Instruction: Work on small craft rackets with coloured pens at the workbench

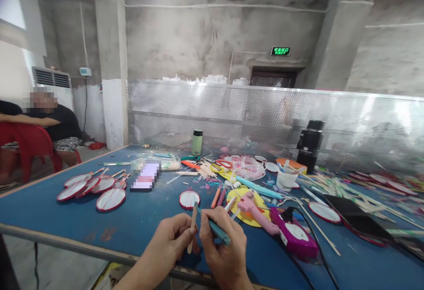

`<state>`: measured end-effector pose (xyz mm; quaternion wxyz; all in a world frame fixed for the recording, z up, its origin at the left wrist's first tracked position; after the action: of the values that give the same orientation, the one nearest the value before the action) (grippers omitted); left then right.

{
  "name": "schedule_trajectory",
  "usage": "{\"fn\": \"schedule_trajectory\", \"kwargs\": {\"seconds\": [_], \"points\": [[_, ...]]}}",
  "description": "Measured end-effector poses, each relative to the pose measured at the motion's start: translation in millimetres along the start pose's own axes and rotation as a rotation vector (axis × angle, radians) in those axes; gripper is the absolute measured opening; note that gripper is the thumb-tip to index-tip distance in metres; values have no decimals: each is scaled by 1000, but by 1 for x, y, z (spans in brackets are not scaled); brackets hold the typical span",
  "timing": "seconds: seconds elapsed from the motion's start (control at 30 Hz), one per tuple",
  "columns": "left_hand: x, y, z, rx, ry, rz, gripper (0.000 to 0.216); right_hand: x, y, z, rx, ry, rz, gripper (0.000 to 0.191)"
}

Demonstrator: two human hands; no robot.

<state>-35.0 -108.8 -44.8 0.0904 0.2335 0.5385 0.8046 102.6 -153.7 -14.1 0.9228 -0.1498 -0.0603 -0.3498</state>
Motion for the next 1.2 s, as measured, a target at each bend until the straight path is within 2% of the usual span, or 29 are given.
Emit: {"fn": "schedule_trajectory", "kwargs": {"seconds": [0.73,1.2], "points": [[1,1,0,41,-17,-7,31,0,1,-3,-16,5,-19,13],[0,-2,0,11,-12,-35,32,-1,4,-2,17,-7,-8,11]]}}
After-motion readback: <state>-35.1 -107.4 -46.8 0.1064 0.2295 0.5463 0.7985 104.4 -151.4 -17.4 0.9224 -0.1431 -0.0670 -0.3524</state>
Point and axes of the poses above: each hand's wrist, its own z-axis towards the middle knuckle, its own x-axis out of the back of the hand, y = z × x, the point moved 1 cm from there along z, towards the middle knuckle, and after that the axes turned 5 degrees about z, right-handed, at the moved point
